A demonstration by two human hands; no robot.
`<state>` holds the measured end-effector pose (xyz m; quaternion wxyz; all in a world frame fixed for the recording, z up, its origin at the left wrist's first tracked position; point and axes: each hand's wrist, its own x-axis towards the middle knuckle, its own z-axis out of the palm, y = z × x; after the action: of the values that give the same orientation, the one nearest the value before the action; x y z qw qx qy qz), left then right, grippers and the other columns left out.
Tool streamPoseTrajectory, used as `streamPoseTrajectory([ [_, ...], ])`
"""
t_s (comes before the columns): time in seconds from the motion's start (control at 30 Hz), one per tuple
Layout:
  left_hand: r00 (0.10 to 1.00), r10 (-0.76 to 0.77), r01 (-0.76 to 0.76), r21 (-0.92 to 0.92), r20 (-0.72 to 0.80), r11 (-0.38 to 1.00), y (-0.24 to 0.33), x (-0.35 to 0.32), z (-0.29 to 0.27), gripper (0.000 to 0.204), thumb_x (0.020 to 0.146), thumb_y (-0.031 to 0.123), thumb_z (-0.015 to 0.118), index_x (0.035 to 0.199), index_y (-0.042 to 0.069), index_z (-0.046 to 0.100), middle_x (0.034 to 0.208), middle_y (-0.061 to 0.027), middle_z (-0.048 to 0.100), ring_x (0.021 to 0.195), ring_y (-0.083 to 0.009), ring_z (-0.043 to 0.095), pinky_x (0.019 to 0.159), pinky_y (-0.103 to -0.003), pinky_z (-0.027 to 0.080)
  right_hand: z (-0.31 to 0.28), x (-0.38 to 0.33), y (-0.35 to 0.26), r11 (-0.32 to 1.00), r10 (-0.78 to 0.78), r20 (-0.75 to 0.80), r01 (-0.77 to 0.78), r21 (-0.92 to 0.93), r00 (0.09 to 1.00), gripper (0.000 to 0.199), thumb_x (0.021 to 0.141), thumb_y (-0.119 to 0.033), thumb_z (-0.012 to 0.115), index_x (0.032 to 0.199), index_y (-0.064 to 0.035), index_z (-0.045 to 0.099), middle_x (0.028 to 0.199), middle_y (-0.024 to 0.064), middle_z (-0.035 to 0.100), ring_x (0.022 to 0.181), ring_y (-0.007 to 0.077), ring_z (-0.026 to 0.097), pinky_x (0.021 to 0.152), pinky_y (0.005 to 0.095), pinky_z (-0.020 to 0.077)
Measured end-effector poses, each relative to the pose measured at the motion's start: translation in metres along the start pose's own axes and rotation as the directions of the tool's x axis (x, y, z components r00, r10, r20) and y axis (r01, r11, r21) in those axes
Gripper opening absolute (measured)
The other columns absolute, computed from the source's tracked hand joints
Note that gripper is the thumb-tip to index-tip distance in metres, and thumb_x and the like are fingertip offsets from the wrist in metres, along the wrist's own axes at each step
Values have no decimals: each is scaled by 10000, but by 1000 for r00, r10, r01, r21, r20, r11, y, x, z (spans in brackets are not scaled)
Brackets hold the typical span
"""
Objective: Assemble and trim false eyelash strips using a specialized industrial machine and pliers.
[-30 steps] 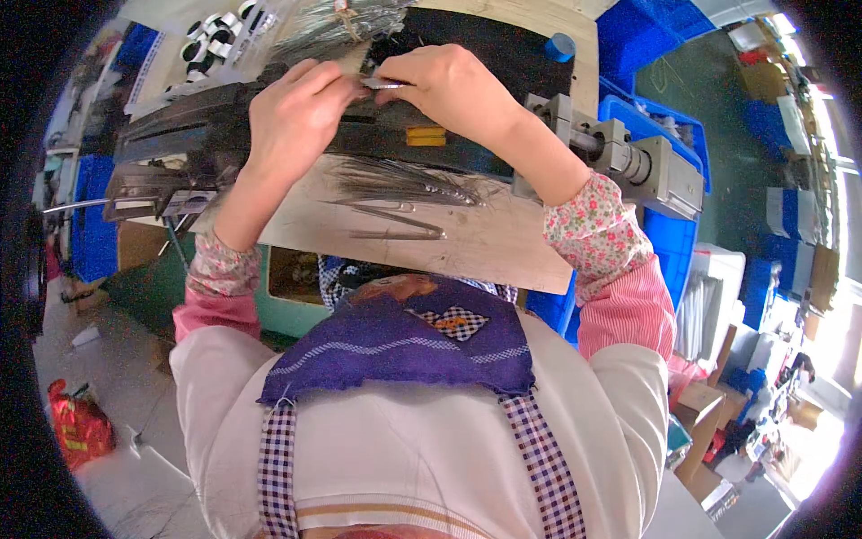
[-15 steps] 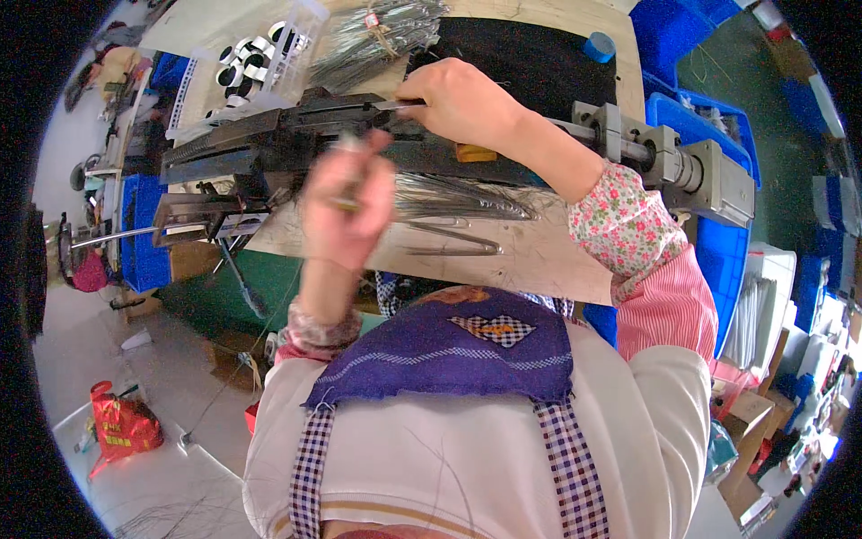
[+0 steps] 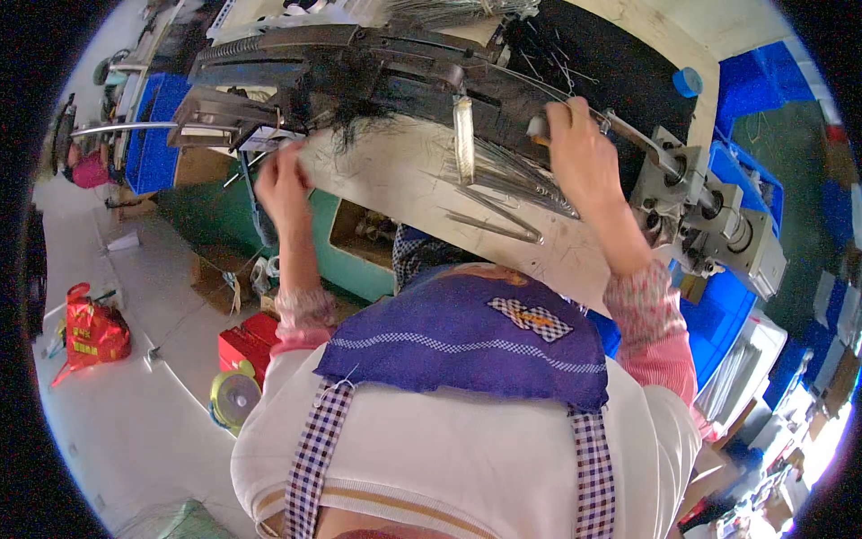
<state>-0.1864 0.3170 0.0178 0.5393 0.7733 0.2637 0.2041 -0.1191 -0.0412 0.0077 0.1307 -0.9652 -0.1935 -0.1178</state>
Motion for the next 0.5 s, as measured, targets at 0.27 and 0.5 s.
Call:
streamPoseTrajectory([
  [0.27,956,278,-218,409,-93,886,-46,-25,-40,456,911,285,582,1220,-44,519,1259,-257,479,1050,-274,521,904,-413,418,13,7,17,984,123,88,-133,119,988,163,829,-63,595,921,-49,462,934,132,529,835,367,582,646,442,481],
  [0.5,979,-166,188,-215,115,958,-15,0,23,357,923,322,570,1009,-20,630,812,-101,632,604,-137,549,543,-270,433,-41,-22,-7,884,-62,125,-4,468,990,158,817,-49,623,864,-7,478,839,166,543,743,374,564,641,403,469],
])
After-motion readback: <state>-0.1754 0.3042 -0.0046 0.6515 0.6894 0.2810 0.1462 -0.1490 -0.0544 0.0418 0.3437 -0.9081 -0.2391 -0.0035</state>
